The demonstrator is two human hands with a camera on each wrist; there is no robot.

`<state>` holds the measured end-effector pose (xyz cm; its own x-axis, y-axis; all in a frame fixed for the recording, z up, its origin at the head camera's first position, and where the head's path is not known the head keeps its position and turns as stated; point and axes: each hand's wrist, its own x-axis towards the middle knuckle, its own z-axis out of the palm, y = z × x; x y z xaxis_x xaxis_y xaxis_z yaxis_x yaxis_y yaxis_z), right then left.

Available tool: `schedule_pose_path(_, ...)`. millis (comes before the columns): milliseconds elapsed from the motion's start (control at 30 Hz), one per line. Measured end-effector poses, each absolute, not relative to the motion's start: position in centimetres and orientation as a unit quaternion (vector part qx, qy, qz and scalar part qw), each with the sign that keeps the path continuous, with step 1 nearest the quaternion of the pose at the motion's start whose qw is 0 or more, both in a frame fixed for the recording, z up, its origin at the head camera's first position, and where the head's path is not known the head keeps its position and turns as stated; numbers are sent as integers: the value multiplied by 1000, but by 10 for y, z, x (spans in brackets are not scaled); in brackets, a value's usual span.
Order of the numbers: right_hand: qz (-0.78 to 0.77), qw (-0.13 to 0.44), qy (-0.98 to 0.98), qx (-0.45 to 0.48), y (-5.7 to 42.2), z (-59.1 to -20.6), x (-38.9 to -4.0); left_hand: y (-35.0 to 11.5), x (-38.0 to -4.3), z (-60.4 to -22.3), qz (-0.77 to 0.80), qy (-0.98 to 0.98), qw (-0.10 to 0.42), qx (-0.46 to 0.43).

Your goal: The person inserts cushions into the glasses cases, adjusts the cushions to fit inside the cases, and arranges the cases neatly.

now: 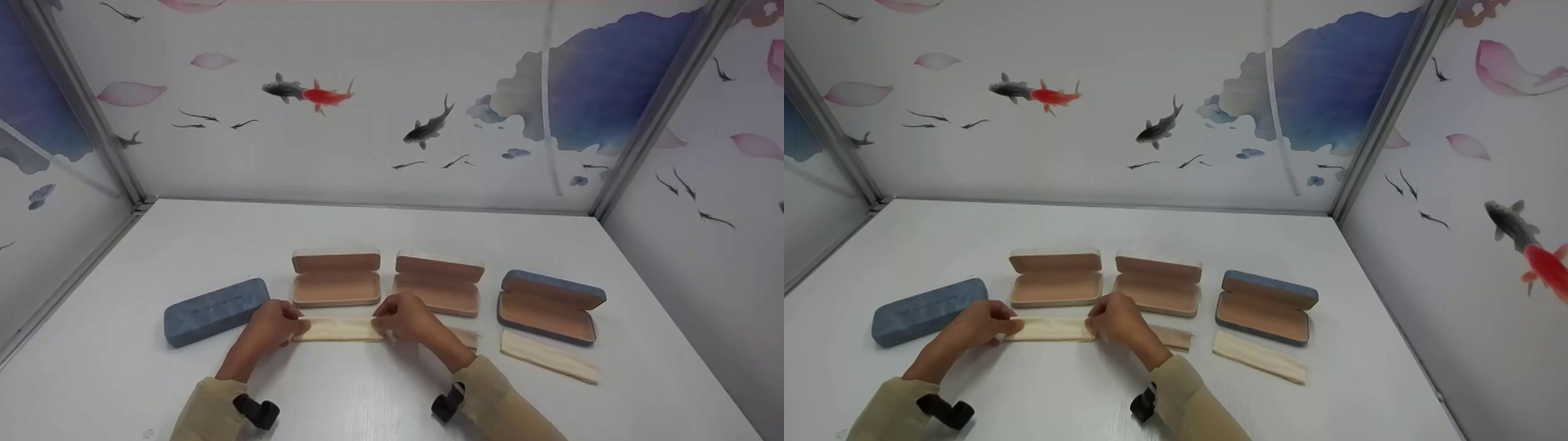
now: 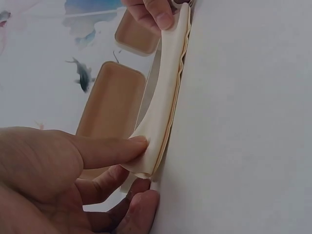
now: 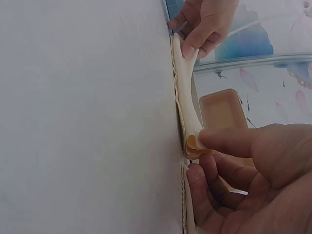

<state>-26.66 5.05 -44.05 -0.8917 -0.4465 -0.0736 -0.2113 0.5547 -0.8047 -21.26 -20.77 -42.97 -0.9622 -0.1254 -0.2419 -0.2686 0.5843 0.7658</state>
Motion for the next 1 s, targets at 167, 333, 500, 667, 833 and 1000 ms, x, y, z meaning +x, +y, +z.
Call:
schedule_pose_path(167, -453, 163, 859, -174, 52, -441, -266, -211, -213, -431, 463, 877, 78, -101)
schedule_pose_path(333, -493, 193, 835, -150, 51, -443, -268, -215, -214, -430, 497, 859, 71, -101)
schedule_pose_path(500, -525, 209, 816, -126, 48, -442, -269, -217, -216, -427, 529, 838, 77, -109)
schedule_pose_path(667, -551, 224, 797, -104, 47, -439, -270, -220, -217, -423, 534, 833, 81, -115)
schedule_pose_path(833, -592, 239, 765, -86, 46, -439, -271, -223, -218, -423, 536, 831, 89, -121)
schedule_pose_path(1000, -588, 227, 774, -64, 46, -438, -274, -224, -219, -422, 548, 823, 92, -118)
